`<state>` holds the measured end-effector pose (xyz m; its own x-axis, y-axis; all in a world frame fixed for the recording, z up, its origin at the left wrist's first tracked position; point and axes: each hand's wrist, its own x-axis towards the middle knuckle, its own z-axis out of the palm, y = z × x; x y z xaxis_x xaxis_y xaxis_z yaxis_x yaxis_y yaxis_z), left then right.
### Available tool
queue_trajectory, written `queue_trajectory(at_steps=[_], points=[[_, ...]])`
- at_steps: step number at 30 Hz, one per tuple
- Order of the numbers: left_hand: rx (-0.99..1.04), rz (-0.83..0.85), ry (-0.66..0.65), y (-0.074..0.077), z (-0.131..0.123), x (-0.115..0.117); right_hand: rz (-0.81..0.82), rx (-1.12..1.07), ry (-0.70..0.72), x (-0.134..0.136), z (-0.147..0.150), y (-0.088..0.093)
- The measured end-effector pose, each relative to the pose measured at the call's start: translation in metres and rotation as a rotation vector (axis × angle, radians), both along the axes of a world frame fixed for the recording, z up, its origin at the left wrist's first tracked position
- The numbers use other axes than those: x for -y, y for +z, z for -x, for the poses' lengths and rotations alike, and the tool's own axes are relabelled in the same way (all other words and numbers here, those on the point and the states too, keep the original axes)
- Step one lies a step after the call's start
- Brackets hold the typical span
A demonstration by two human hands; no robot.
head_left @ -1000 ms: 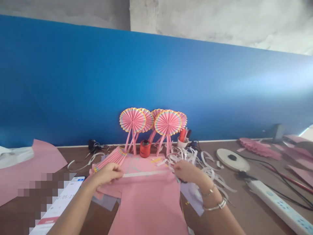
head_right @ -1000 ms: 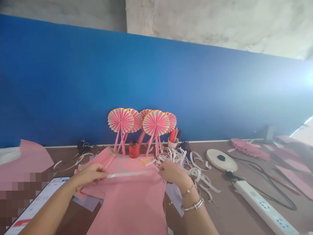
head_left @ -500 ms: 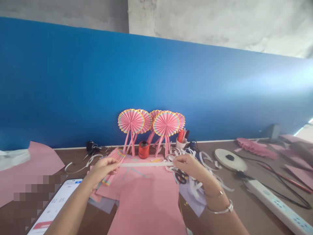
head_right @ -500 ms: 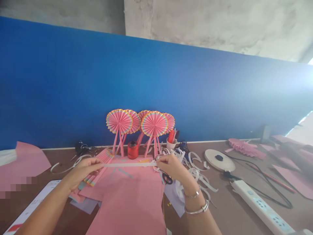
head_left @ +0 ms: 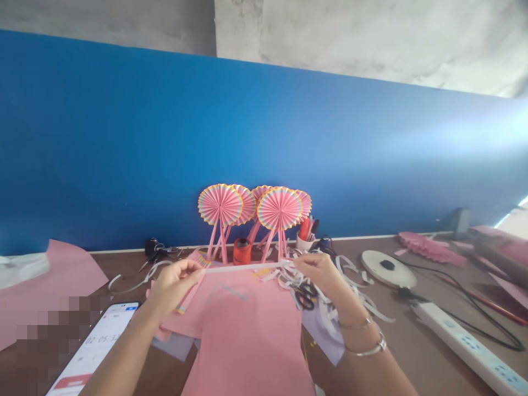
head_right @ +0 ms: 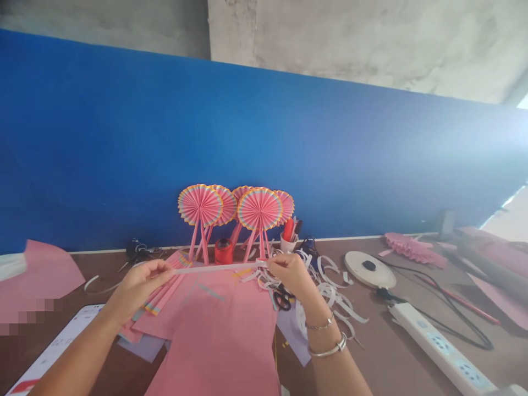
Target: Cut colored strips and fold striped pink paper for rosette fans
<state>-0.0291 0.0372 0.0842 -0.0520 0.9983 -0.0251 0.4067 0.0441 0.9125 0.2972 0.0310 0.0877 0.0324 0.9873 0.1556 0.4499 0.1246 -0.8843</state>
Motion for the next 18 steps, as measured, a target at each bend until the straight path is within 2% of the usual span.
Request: queue_trajectory(at_steps=[2, 5, 9, 14, 16, 18], points=[[-0.065, -0.101, 0.006, 0.01, -0.007, 0.011, 0.001, -0.086, -0.06, -0.004, -0.001, -0.004], [-0.152, -0.407, -0.039, 0.019, -0.015, 0.026, -0.005, -0.215, -0.096, -0.009, -0.004, -0.01], [-0.352, -0.78, -0.069, 0.019, -0.025, 0.037, 0.002, -0.313, -0.117, -0.011, -0.002, -0.011], [-0.478, -1.029, -0.102, 0.021, -0.03, 0.045, 0.021, -0.363, -0.2, -0.011, -0.003, -0.012], [-0.468, -1.086, -0.004, 0.028, -0.024, 0.05, -0.004, -0.361, -0.31, -0.012, -0.016, -0.016], [-0.433, -1.103, 0.187, 0.036, -0.016, 0.055, -0.012, -0.292, -0.409, -0.012, -0.037, -0.022]])
